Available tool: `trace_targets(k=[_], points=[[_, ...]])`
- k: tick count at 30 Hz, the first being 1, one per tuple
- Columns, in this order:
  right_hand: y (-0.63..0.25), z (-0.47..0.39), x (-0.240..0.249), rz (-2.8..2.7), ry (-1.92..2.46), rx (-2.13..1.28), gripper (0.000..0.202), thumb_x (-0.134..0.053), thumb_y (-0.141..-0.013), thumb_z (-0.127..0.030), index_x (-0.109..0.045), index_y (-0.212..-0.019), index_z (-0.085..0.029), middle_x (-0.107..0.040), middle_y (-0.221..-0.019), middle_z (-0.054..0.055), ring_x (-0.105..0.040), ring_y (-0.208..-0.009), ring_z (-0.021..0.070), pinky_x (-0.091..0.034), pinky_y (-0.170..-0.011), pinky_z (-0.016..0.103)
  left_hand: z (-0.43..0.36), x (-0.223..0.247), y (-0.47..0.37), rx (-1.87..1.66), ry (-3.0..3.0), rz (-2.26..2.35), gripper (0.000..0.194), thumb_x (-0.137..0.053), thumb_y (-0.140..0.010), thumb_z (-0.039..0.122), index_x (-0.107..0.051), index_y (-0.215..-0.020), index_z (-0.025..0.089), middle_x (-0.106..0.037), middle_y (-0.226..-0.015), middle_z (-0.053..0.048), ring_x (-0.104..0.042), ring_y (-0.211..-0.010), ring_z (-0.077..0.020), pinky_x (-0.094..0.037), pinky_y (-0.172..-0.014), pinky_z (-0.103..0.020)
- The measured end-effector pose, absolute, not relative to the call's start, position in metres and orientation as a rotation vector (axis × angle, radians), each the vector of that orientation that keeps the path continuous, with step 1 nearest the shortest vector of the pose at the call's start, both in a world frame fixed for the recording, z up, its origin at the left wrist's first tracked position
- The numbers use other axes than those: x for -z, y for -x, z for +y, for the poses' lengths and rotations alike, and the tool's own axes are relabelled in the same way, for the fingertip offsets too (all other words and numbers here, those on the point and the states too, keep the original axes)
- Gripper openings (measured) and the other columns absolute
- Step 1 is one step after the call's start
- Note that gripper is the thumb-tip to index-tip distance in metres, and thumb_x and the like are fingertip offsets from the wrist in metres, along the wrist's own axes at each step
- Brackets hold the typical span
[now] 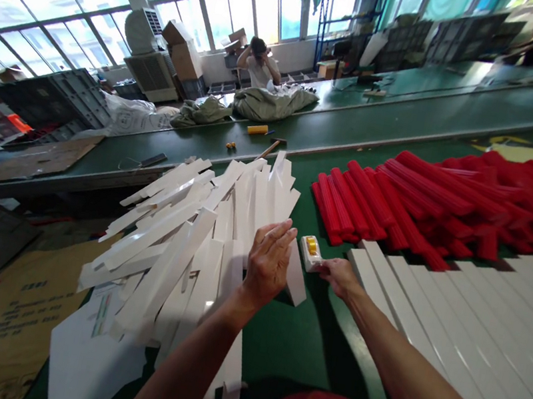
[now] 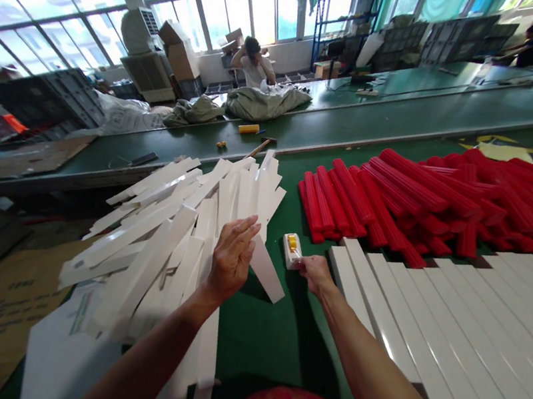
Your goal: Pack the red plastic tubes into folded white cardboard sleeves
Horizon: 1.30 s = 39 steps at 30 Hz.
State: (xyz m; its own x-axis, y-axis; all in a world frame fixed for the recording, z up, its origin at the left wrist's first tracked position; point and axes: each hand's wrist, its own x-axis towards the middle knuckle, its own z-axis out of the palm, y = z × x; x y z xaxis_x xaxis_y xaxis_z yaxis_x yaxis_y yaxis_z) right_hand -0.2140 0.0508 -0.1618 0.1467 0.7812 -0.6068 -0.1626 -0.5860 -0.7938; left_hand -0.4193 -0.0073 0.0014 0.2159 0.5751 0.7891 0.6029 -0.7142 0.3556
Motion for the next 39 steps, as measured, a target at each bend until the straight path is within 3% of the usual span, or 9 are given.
trace_targets(k=[5, 13, 19, 22, 26, 31, 35, 39], points=[[0.216, 0.034, 0.171, -0.547, 1.559, -1.520, 0.019, -0.074, -0.064, -0.010, -0.055, -0.062, -0.014, -0.066, -0.062, 0.005, -0.064, -0.060, 0.0145, -0.052, -0.058, 0.024, -0.005, -0.001, 0.423, 1.554, 2.435, -1.204, 0.034, -0.044, -0.095, 0.013, -0.056, -0.127, 0.017, -0.063, -0.128, -0.013, -0.056, -0.124, -0.0216, -0.049, -0.102, -0.046], [0.220, 0.027, 0.183, -0.563, 1.636, -1.563, 0.020, -0.070, -0.071, -0.016, -0.051, -0.065, -0.015, -0.056, -0.050, -0.002, -0.059, -0.049, 0.0110, -0.057, -0.056, 0.027, 0.002, -0.002, 0.420, 1.587, 2.462, -1.176, 0.034, -0.044, -0.095, 0.013, -0.055, -0.127, 0.017, -0.062, -0.129, -0.013, -0.055, -0.125, -0.0215, -0.047, -0.103, -0.046], [0.225, 0.030, 0.179, -0.696, 1.781, -1.533, 0.022, -0.071, -0.066, -0.013, -0.050, -0.058, -0.016, -0.049, -0.039, -0.003, -0.050, -0.034, 0.0113, -0.044, -0.035, 0.022, 0.003, -0.005, 0.418, 1.494, 2.510, -1.267, 0.036, -0.043, -0.094, 0.016, -0.052, -0.129, 0.014, -0.052, -0.136, -0.017, -0.048, -0.130, -0.0251, -0.046, -0.104, -0.047], [0.224, 0.020, 0.153, -0.742, 1.696, -1.571, 0.024, -0.075, -0.064, -0.022, -0.051, -0.062, -0.017, -0.052, -0.043, -0.002, -0.053, -0.038, 0.0130, -0.049, -0.039, 0.025, 0.003, -0.004, 0.418, 1.512, 2.448, -1.367, 0.035, -0.045, -0.094, 0.017, -0.055, -0.128, 0.015, -0.054, -0.127, -0.016, -0.052, -0.124, -0.0233, -0.050, -0.100, -0.041], [0.223, 0.006, 0.075, -0.821, 1.297, -1.549, 0.031, -0.078, -0.068, -0.039, -0.059, -0.081, -0.018, -0.062, -0.058, -0.001, -0.061, -0.053, 0.0134, -0.057, -0.056, 0.028, 0.007, 0.001, 0.416, 1.535, 2.380, -1.336, 0.036, -0.046, -0.094, 0.017, -0.054, -0.129, 0.016, -0.060, -0.114, -0.012, -0.056, -0.113, -0.0218, -0.052, -0.098, -0.039], [0.244, 0.002, -0.023, -1.077, 1.037, -1.395, 0.028, -0.078, -0.073, -0.038, -0.067, -0.086, -0.016, -0.065, -0.059, 0.002, -0.062, -0.053, 0.0149, -0.055, -0.057, 0.028, 0.008, 0.003, 0.411, 1.517, 2.314, -1.344, 0.050, -0.048, -0.093, 0.020, -0.038, -0.142, 0.014, -0.061, -0.120, -0.016, -0.057, -0.112, -0.0253, -0.052, -0.096, -0.043], [0.263, 0.002, -0.046, -1.242, 1.044, -1.296, 0.024, -0.076, -0.075, -0.037, -0.069, -0.081, -0.015, -0.064, -0.058, 0.002, -0.061, -0.052, 0.0133, -0.051, -0.053, 0.025, 0.001, 0.003, 0.408, 1.506, 2.283, -1.389, 0.058, -0.045, -0.095, 0.022, -0.024, -0.148, 0.013, -0.061, -0.124, -0.019, -0.059, -0.114, -0.0271, -0.052, -0.095, -0.045], [0.269, 0.001, -0.044, -1.333, 1.067, -1.259, 0.025, -0.073, -0.077, -0.039, -0.068, -0.080, -0.014, -0.065, -0.060, 0.003, -0.060, -0.054, 0.0126, -0.050, -0.053, 0.023, -0.005, 0.004, 0.405, 1.503, 2.273, -1.384, 0.060, -0.044, -0.095, 0.018, -0.020, -0.149, 0.011, -0.063, -0.121, -0.019, -0.059, -0.115, -0.0265, -0.052, -0.098, -0.044]])
